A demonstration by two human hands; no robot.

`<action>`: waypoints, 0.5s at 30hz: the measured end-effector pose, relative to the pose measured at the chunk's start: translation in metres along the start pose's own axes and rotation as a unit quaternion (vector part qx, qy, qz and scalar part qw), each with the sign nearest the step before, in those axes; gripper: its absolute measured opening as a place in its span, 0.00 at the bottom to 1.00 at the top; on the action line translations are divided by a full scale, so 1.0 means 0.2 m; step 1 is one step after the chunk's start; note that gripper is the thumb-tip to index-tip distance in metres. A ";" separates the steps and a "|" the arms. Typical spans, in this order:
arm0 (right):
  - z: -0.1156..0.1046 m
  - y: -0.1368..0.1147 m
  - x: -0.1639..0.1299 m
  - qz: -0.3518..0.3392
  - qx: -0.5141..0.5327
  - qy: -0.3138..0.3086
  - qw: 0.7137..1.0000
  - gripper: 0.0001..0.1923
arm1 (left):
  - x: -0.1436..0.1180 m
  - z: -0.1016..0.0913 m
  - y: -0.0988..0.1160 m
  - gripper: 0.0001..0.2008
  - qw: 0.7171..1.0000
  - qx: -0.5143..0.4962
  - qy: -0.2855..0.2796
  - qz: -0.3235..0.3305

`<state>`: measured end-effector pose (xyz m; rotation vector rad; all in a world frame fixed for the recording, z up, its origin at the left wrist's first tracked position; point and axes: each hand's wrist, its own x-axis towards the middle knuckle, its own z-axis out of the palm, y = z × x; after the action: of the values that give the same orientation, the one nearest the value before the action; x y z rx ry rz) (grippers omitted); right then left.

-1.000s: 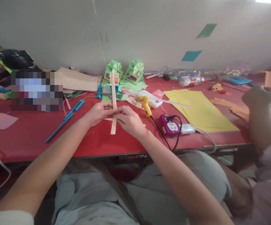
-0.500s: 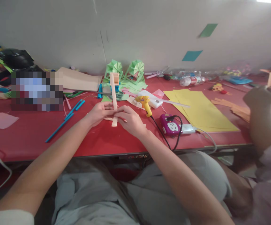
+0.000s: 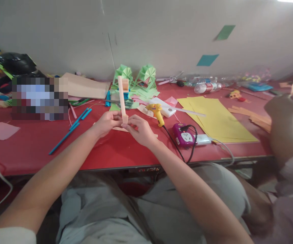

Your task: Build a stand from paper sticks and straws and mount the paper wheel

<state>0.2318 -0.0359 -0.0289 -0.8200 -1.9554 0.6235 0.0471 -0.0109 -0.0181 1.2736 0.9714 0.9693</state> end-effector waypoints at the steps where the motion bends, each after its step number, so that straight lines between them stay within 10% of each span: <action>1: 0.00 0.00 0.00 0.015 0.001 0.013 1.000 0.15 | 0.00 0.00 0.00 0.20 1.000 -0.005 -0.008 -0.004; 15: -0.02 0.03 0.04 0.145 0.171 0.103 0.969 0.16 | -0.03 0.02 0.00 0.19 0.993 0.015 -0.114 0.007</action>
<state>0.2345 -0.0249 -0.0270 -0.9166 -1.4961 0.9772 0.0486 -0.0169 -0.0176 1.3845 0.8022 0.8015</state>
